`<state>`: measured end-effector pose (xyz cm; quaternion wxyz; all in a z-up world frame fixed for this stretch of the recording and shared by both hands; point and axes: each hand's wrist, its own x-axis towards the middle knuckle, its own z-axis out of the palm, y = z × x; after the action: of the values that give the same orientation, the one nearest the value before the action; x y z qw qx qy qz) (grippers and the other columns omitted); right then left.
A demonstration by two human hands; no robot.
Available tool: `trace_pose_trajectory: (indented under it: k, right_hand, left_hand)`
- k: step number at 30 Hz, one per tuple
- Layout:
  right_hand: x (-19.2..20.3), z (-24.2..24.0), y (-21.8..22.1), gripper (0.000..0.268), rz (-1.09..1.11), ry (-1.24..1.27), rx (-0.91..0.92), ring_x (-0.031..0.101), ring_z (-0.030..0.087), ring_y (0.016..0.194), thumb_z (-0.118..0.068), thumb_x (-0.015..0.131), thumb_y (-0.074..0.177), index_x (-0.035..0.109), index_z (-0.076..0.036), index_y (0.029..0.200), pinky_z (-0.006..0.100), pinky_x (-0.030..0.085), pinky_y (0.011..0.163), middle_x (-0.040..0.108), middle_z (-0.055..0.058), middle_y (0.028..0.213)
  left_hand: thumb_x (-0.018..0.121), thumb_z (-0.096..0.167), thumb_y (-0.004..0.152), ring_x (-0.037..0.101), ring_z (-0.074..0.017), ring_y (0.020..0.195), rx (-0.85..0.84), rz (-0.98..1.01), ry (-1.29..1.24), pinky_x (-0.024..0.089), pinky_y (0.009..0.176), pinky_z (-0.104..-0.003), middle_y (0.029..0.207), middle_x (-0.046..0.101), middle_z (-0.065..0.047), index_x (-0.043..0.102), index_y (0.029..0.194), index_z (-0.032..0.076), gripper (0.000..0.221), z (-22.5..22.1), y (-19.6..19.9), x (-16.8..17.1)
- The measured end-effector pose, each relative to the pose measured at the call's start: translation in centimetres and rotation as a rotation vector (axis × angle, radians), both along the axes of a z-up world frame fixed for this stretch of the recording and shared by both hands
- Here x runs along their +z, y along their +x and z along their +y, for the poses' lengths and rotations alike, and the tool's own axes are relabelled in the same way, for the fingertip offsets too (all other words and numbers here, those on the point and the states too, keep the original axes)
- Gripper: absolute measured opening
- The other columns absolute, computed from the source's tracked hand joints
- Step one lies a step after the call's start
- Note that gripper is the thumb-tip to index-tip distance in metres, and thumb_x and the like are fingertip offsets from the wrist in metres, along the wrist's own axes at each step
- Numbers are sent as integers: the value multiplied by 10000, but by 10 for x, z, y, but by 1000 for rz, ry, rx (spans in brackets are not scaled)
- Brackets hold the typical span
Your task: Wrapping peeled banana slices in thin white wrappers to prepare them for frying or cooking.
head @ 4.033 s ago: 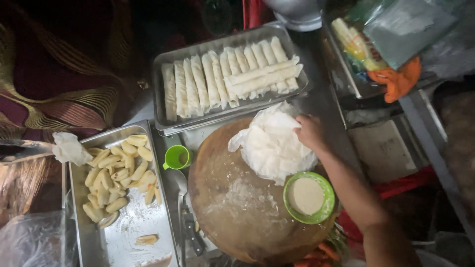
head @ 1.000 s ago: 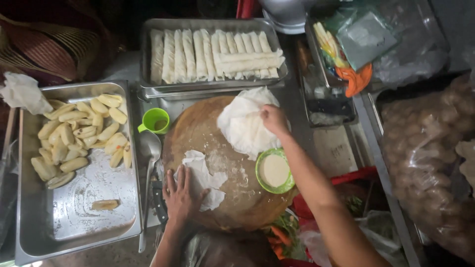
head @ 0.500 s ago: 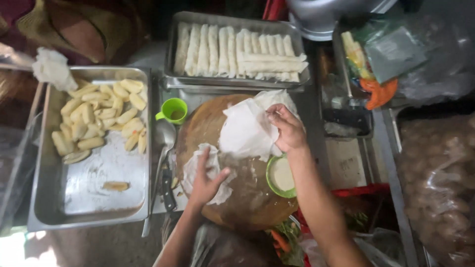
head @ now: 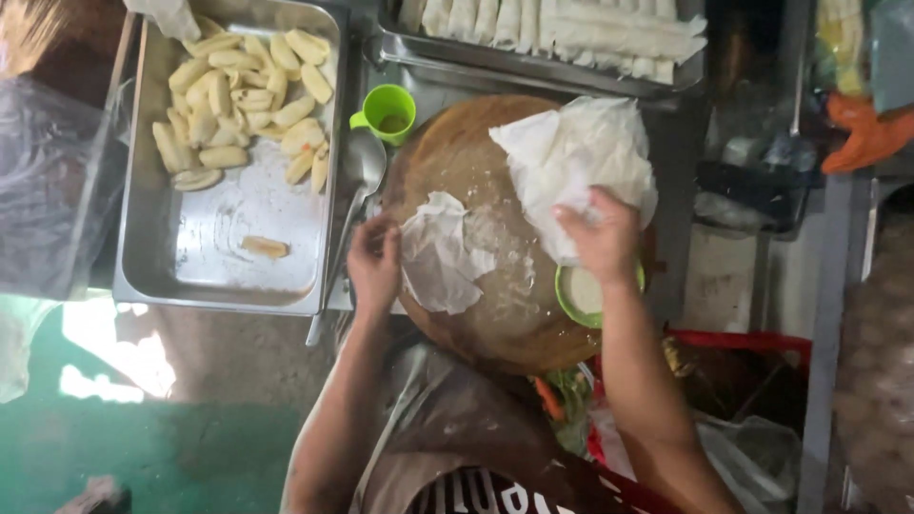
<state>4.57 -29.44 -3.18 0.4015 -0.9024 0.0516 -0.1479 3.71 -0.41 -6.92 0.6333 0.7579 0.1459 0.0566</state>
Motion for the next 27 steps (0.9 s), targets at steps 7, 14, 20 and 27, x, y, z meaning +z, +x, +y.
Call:
trace_pose_trajectory:
  k: [7, 14, 20, 27]
  right_hand:
    - [-60, 112, -26, 299, 136, 75, 423, 616, 364, 720, -168, 722, 664, 617, 18, 873, 393, 516, 573, 615, 223, 766]
    - [-45, 86, 9, 305, -176, -321, 304, 571, 267, 912, -169, 595, 753, 592, -78, 1044, 369, 441, 789, 593, 112, 993]
    - [-37, 112, -11, 416, 67, -620, 542, 308, 413, 1215, -330, 535, 788, 542, -124, 1149, 587, 266, 912, 401, 166, 1302]
    - [-46, 126, -24, 510, 309, -678, 571, 275, 443, 1223, -410, 360, 833, 386, -193, 1293, 644, 95, 956, 289, 135, 1384]
  left_hand:
    - [575, 118, 822, 571, -347, 950, 33, 77, 59, 484, 748, -422, 1001, 585, -157, 527, 1056, 43, 251, 14, -24, 3]
    - [640, 158, 703, 496, -322, 1022, -193, -292, 626, 395, 846, -408, 1016, 569, -90, 592, 1005, 109, 309, 4, -46, -1]
    - [544, 398, 753, 264, -366, 1241, -543, -287, 981, 194, 963, -501, 1324, 383, -79, 442, 1232, 180, 536, -7, -60, -20]
    - [613, 260, 720, 261, -375, 1221, -365, -176, 834, 228, 939, -480, 1304, 330, -160, 386, 1259, 94, 608, 18, -75, -13]
